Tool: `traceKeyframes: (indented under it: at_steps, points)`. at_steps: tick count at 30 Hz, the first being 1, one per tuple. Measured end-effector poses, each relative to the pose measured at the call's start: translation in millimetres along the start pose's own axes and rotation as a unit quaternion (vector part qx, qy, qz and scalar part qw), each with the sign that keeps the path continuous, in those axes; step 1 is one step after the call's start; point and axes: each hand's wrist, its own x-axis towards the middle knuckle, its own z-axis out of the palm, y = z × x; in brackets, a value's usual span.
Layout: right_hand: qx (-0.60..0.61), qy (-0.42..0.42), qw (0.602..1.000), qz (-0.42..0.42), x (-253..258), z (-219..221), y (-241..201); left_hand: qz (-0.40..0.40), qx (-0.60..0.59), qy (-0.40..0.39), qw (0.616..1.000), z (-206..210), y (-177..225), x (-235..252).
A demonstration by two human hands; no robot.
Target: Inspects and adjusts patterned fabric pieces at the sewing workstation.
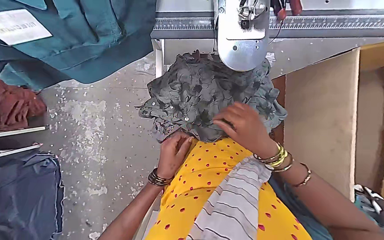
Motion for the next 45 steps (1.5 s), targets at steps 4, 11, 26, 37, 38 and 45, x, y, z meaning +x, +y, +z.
traceKeyframes:
  at_steps: [4, 11, 26, 37, 38, 45]
  points:
    - [-0.079, -0.218, 0.971, 0.061, 21, 20, -22, -0.136, -0.036, -0.18, 0.974, -6, 12, 13]
    - [-0.024, -0.206, 0.965, 0.16, 25, 30, -4, -0.247, -0.204, -0.159, 0.934, 16, 32, 36]
    - [0.33, -0.174, 0.857, 0.355, 32, -13, 4, -0.251, -0.293, 0.021, 0.923, 32, 66, 63]
    - [0.504, -0.129, 0.779, 0.351, 26, -10, 3, -0.2, -0.399, -0.064, 0.893, 19, 62, 63]
    - [0.485, -0.108, 0.794, 0.349, 27, -11, -1, -0.195, -0.438, -0.085, 0.873, 16, 60, 63]
    - [0.396, -0.057, 0.852, 0.338, 29, -3, -13, -0.165, -0.414, -0.027, 0.895, 23, 65, 61]
